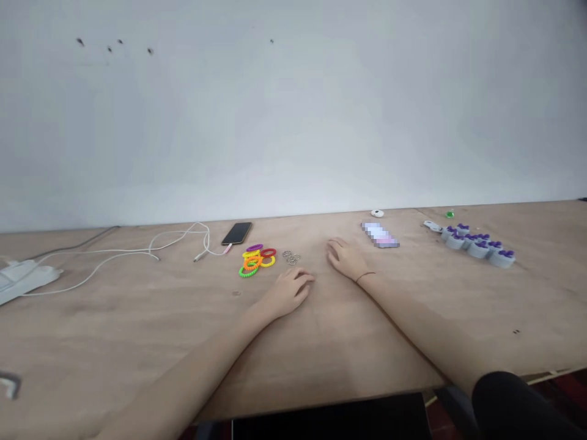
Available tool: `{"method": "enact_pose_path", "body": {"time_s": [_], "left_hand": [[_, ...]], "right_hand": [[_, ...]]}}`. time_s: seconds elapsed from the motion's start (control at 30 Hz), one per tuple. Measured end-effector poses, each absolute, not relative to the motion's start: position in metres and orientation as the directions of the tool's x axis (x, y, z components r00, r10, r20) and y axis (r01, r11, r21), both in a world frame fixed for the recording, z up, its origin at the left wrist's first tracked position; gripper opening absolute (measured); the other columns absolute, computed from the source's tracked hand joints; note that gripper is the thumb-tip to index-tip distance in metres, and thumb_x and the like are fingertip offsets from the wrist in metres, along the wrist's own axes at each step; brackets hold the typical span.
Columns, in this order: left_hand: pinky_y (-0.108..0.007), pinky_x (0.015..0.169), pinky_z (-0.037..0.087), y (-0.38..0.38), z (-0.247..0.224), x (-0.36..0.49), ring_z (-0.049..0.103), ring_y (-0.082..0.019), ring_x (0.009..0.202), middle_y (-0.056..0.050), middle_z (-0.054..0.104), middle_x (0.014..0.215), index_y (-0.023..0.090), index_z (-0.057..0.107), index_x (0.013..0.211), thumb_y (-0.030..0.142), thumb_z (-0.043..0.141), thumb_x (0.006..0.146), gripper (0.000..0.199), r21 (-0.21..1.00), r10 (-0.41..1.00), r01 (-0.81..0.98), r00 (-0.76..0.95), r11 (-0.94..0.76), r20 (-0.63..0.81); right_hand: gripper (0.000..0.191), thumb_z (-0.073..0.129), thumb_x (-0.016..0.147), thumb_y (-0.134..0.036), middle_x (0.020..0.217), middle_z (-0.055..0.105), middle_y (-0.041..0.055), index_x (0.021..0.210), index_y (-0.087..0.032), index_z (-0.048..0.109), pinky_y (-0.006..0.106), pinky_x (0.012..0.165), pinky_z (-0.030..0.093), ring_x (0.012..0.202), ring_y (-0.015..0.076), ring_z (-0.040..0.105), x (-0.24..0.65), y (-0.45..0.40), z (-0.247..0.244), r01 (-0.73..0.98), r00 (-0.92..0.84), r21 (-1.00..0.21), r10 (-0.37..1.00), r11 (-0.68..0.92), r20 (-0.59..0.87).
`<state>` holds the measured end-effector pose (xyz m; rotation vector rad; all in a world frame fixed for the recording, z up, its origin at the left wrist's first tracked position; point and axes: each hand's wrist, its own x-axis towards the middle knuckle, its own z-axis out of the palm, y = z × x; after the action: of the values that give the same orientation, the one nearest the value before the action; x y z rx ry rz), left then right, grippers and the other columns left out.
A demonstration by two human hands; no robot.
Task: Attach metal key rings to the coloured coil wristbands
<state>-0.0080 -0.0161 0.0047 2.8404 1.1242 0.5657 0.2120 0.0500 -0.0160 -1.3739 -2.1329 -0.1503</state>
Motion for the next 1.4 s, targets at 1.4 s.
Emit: {"method": "enact_pose_path", "body": {"time_s": [1.4], "left_hand": [[-0.038, 0.089, 0.043, -0.017, 0.006, -0.004, 0.056, -0.022, 0.1, -0.009, 0.061, 0.108, 0.016, 0.054, 0.112, 0.032, 0.043, 0.085, 0.033, 0.47, 0.835, 0.691, 0.433, -0.549, 0.339]], "right_hand": [[0.017, 0.039, 0.084, -0.017, 0.098, 0.051, 0.0101, 0.085, -0.014, 0.056, 0.03, 0.085, 0.041, 0.093, 0.0177, 0.052, 0.152, 0.032, -0.008, 0.665, -0.235, -0.432, 0.719, 0.61, 0.654]]}}
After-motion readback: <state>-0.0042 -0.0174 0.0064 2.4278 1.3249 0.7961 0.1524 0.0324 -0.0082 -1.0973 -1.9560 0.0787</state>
